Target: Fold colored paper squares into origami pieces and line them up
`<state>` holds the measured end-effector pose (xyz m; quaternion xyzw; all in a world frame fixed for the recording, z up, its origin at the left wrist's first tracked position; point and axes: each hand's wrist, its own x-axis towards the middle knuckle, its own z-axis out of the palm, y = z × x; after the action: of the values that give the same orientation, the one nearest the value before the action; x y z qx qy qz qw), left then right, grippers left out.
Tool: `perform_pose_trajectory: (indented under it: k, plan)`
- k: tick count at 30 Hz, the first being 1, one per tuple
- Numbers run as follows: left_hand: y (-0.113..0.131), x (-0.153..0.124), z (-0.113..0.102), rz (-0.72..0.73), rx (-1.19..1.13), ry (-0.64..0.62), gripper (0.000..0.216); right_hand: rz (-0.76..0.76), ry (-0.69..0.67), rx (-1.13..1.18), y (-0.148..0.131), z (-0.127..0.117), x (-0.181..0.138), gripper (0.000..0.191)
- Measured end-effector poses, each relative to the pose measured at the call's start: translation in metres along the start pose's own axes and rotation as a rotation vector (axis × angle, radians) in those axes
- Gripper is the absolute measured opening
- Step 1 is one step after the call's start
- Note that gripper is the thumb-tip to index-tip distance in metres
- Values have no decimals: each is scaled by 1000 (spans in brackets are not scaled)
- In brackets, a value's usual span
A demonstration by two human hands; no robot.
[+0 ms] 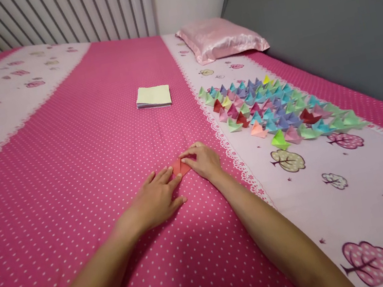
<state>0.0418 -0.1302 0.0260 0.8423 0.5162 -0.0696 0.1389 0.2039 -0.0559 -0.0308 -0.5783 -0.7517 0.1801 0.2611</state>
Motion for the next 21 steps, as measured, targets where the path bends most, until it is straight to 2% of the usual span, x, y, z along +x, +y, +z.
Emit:
perform_pose_trajectory:
  k: [10,15,18,21]
  plan:
    - [2,-1,-6,-17,-13,-64,59,19,82,-50,1,7,2,16]
    - [1,-1,-5,-14,-26,-49,58,-9,165,28,3,5,2,20]
    - [0,0,-4,-7,-34,-34,57,-147,210,113,-2,1,-3,24]
    - [0,0,-3,-6,-28,-45,59,-351,126,131,-9,-3,-10,21]
